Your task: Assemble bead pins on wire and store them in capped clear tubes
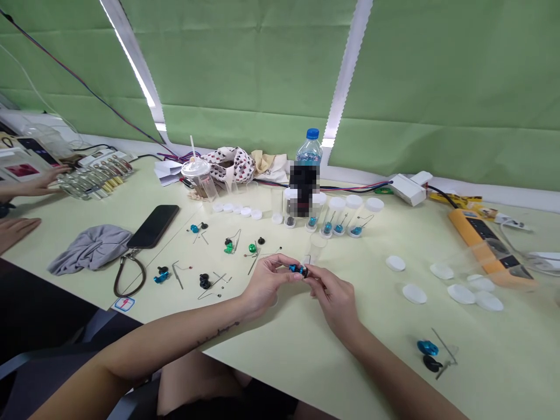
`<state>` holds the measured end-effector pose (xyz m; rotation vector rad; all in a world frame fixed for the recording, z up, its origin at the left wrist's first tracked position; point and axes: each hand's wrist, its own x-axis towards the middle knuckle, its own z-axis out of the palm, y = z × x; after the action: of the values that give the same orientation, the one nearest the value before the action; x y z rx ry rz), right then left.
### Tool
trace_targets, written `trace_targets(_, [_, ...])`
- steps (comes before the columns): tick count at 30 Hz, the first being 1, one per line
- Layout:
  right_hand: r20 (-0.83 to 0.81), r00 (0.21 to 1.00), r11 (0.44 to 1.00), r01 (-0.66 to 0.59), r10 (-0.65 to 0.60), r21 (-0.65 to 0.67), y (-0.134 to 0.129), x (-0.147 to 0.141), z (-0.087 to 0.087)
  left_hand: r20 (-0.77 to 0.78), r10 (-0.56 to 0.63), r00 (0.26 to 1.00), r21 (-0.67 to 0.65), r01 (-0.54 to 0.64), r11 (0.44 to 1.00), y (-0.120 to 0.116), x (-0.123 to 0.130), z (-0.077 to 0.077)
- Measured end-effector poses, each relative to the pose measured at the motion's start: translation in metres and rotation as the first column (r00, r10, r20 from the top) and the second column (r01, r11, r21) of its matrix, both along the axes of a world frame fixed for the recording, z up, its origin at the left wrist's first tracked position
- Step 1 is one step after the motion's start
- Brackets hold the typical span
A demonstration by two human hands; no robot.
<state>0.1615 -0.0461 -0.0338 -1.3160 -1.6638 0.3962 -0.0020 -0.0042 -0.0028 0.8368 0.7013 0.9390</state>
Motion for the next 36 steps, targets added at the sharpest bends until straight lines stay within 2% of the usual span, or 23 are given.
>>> trace_targets(4, [-0.012,1.000,0.999,0.002,-0.003,-0.042,-0.0008,-0.0007,-0.0017,0.008,-0.001,1.000,0.008,0.001,1.000,0.0006,0.0001,0.0023])
trace_targets(9, [-0.001,0.998,0.997,0.055,-0.055,0.048,-0.0035,-0.0032,-0.0046,0.018,0.000,1.000,0.076,-0.001,0.997,0.0034,0.0009,0.0019])
trace_targets(13, [0.011,1.000,0.994,0.023,-0.024,0.106,-0.0026,-0.0031,-0.0032,0.006,-0.006,1.000,0.055,0.005,0.998,0.0051,0.0012,-0.0018])
trace_targets(19, [0.027,0.999,0.999,0.027,-0.028,0.025,0.0006,-0.0005,-0.0001,-0.013,-0.033,0.999,0.076,0.034,0.997,0.0078,-0.0004,-0.0053])
trace_targets(24, [0.007,1.000,0.999,-0.009,0.009,-0.046,-0.0013,-0.0009,0.0007,-0.019,-0.014,1.000,0.084,0.015,0.996,0.0070,0.0003,-0.0010])
trace_targets(28, [0.016,0.999,0.998,0.036,-0.037,0.045,-0.0037,-0.0039,-0.0012,-0.023,-0.011,1.000,0.085,0.013,0.996,0.0067,0.0005,0.0038])
trace_targets(32, [0.035,0.997,0.984,0.055,-0.062,0.167,-0.0039,-0.0042,-0.0029,-0.023,-0.028,0.999,0.086,0.029,0.996,0.0075,0.0001,0.0024])
trace_targets(36, [0.047,0.996,0.986,0.062,-0.070,0.152,-0.0039,-0.0013,-0.0025,-0.030,-0.068,0.997,0.102,0.070,0.992,0.0092,-0.0007,-0.0015])
